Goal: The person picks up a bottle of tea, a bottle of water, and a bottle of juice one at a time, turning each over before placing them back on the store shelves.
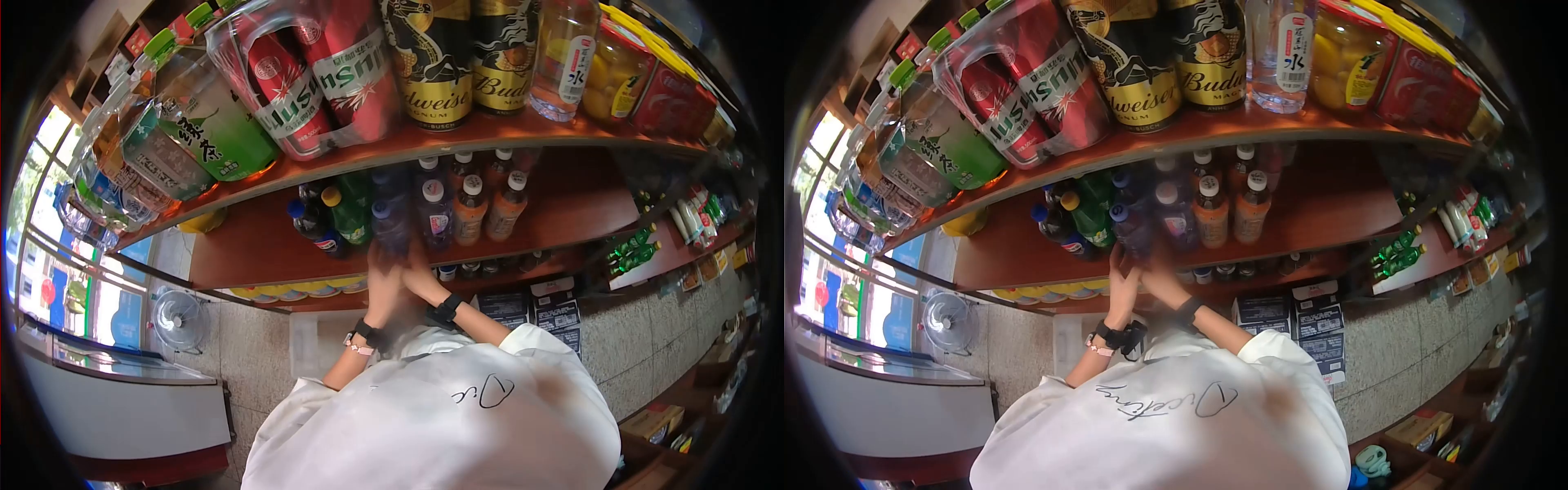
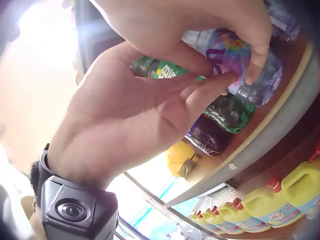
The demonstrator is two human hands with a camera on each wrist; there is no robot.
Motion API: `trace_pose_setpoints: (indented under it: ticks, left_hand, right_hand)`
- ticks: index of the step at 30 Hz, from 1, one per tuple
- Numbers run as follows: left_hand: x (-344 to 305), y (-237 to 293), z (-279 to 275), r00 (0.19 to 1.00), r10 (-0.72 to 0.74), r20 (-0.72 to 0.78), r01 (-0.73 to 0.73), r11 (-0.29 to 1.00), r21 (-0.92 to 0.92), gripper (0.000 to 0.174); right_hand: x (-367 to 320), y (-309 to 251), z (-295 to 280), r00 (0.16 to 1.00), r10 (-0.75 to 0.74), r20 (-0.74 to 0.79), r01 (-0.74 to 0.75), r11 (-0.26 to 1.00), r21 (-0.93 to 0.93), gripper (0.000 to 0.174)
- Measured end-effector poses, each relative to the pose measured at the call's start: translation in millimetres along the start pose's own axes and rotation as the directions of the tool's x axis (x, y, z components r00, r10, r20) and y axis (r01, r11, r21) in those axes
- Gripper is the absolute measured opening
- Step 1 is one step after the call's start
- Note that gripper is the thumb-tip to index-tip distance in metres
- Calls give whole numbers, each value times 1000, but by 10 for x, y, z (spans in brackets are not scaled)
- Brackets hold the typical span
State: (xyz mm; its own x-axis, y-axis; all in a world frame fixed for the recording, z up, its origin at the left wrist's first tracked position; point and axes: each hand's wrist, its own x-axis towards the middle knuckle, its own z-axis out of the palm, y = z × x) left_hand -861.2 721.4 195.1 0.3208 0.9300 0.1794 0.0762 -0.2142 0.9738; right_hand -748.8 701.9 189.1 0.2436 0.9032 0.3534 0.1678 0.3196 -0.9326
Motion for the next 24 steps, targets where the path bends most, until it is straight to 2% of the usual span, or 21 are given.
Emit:
trace_pose_setpoints:
  ticks: [1,2,4,5,7,8,9,11,13,15,16,17,19,21,23,24]
  left_hand:
    - [0,-38,-19,1000,1,11,-1,1000,-8,78]
    - [6,-36,-36,998,-52,26,53,997,-51,78]
    - [-2,-24,-41,993,-100,64,106,989,-100,77]
    - [-13,-51,-23,997,-73,27,76,991,-114,73]
    - [-15,-24,-5,999,-32,10,33,990,-138,69]
    - [-42,9,-18,999,-32,26,35,988,-152,71]
    - [-70,26,-23,999,-30,42,37,985,-167,73]
    - [-173,23,-16,998,40,50,-29,980,-196,69]
    - [-389,278,-49,988,-88,130,93,995,-33,62]
    - [-668,351,-43,962,-191,198,187,982,36,52]
    - [-810,243,-73,951,-69,300,25,989,149,49]
    - [-961,105,-121,912,40,408,-149,959,239,47]
    - [-1317,-87,-241,760,-60,648,-211,919,332,50]
    - [-1678,-429,-411,529,-209,822,-323,847,423,56]
    - [-2044,-923,-560,392,-371,842,-359,781,511,61]
    - [-2196,-993,-597,378,-424,823,-289,790,540,62]
  right_hand:
    - [-29,30,1,995,86,56,-91,991,95,86]
    - [-45,-53,0,995,89,44,-93,992,86,86]
    - [-62,-227,-1,952,302,46,-306,947,98,79]
    - [-95,-120,5,953,303,27,-304,948,90,79]
    - [-162,230,12,964,256,69,-250,965,-76,70]
    - [-235,-58,-51,970,241,41,-236,967,-99,58]
    - [-327,17,-96,972,233,16,-230,967,-109,58]
    - [-577,127,-189,982,188,20,-175,943,-284,37]
    - [-880,-22,-305,987,161,-21,-162,968,-194,29]
    - [-1230,-183,-479,898,439,-26,-432,870,-238,33]
    - [-1448,-141,-546,901,430,-58,-430,867,-250,32]
    - [-1682,-24,-601,902,421,-90,-430,865,-261,30]
    - [-2196,206,-706,870,463,-173,-491,849,-196,27]
    - [-2657,139,-789,833,479,-277,-545,796,-262,22]
    - [-3073,98,-838,758,532,-377,-632,741,-227,18]
    - [-3299,164,-841,698,567,-438,-692,691,-208,17]
